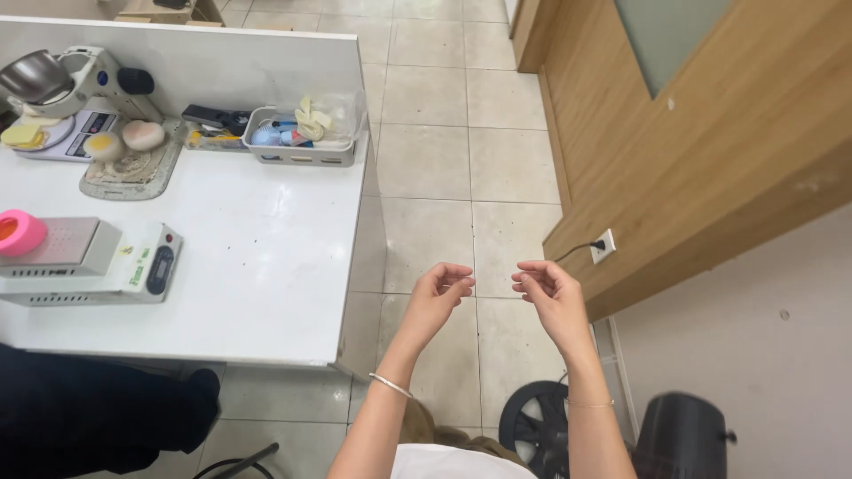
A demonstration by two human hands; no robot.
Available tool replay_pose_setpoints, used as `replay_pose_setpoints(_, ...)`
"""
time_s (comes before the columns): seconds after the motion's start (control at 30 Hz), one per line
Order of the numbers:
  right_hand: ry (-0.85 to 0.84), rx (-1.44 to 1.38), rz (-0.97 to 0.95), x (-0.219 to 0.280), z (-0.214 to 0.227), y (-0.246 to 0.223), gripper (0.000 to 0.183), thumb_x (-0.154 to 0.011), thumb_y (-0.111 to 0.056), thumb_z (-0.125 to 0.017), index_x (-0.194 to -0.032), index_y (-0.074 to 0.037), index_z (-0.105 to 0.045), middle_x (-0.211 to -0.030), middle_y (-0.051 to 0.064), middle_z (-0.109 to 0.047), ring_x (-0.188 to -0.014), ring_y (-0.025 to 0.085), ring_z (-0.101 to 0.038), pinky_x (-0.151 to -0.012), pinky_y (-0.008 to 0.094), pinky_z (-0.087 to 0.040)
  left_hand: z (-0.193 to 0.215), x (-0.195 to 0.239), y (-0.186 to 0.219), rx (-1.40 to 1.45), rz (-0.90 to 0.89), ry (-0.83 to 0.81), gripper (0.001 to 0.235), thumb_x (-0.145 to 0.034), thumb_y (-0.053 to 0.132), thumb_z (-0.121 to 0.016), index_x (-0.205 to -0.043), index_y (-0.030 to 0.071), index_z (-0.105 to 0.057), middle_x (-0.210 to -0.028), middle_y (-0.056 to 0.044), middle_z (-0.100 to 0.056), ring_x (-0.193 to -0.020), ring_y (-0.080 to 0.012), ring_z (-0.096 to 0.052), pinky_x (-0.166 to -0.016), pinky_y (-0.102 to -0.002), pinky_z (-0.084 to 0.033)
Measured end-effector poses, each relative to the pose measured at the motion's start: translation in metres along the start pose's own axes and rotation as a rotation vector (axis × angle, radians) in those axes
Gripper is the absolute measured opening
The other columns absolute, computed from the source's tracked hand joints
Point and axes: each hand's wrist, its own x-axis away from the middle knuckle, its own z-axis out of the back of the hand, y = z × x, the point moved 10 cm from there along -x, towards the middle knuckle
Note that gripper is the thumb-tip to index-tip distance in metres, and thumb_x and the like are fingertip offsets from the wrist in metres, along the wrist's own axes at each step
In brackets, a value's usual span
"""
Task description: Taking packaged candles from a shelf and placing them onto a workbench.
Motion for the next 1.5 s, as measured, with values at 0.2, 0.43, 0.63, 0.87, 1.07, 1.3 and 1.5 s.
replay_pose_setpoints(0.2,0.002,-0.013,-0.036,-0.121,0.003,-0.001,0.022,-0.097,-0.01,-0.062,-0.117,-0.003,-0.069,-0.103,0.007,-0.077,-0.094,0.015,-0.075,-0.078,0.03,-0.058,0.016,-0.115,0.0,0.012,0.078,0.019,0.024,-0.095,0.016,-0.063,-0.116,0.007,-0.068,-0.106,-0.003,-0.075,-0.096,-0.0123,-0.072,-0.082,-0.028,-0.055)
replay_pose_setpoints(0.43,0.057,-0.005,-0.017,-0.31,-0.002,-0.005,0.021,-0.098,-0.01,-0.063,-0.116,-0.003,-0.07,-0.101,0.008,-0.077,-0.092,0.015,-0.074,-0.078,0.029,-0.058,0.034,-0.299,0.059,0.033,0.074,-0.007,0.023,-0.097,0.016,-0.061,-0.117,0.007,-0.067,-0.107,-0.003,-0.076,-0.099,-0.0118,-0.072,-0.087,-0.029,-0.056)
replay_pose_setpoints(0.63,0.019,-0.018,0.043,-0.465,-0.018,-0.039,0.019,-0.098,-0.01,-0.063,-0.115,-0.003,-0.069,-0.101,0.007,-0.076,-0.091,0.014,-0.073,-0.076,0.028,-0.057,0.052,-0.455,0.117,0.059,0.028,0.007,0.022,-0.097,0.016,-0.061,-0.117,0.007,-0.068,-0.108,-0.003,-0.076,-0.099,-0.0119,-0.072,-0.085,-0.028,-0.056)
replay_pose_setpoints(0.87,0.039,-0.016,0.029,-0.629,-0.02,-0.043,0.019,-0.098,-0.011,-0.063,-0.114,-0.003,-0.07,-0.1,0.007,-0.077,-0.091,0.014,-0.074,-0.076,0.028,-0.058,0.055,-0.624,0.124,0.08,0.02,0.001,0.022,-0.097,0.014,-0.061,-0.117,0.006,-0.068,-0.107,-0.004,-0.077,-0.097,-0.0121,-0.073,-0.082,-0.028,-0.056)
replay_pose_setpoints(1.07,-0.003,0.003,0.044,-0.803,-0.007,-0.052,0.019,-0.098,-0.012,-0.063,-0.114,-0.003,-0.07,-0.1,0.007,-0.076,-0.09,0.014,-0.074,-0.076,0.029,-0.059,0.053,-0.785,0.143,0.073,0.007,0.048,0.022,-0.097,0.015,-0.062,-0.117,0.007,-0.068,-0.107,-0.004,-0.077,-0.096,-0.011,-0.072,-0.082,-0.027,-0.056)
replay_pose_setpoints(1.3,-0.042,0.031,0.058,-0.996,0.002,-0.098,0.019,-0.098,-0.012,-0.061,-0.112,-0.003,-0.071,-0.099,0.007,-0.077,-0.091,0.014,-0.075,-0.077,0.029,-0.059,0.06,-0.955,0.193,0.075,-0.005,0.135,0.021,-0.097,0.016,-0.063,-0.116,0.006,-0.069,-0.106,-0.005,-0.077,-0.095,-0.0117,-0.072,-0.081,-0.027,-0.056)
replay_pose_setpoints(1.5,-0.049,0.023,0.033,-1.145,-0.013,-0.097,0.019,-0.098,-0.012,-0.062,-0.112,-0.003,-0.071,-0.1,0.008,-0.077,-0.092,0.015,-0.075,-0.077,0.029,-0.06,0.083,-1.101,0.199,0.086,0.014,0.144,0.022,-0.097,0.015,-0.061,-0.117,0.008,-0.068,-0.108,-0.004,-0.077,-0.097,-0.0108,-0.073,-0.083,-0.027,-0.057)
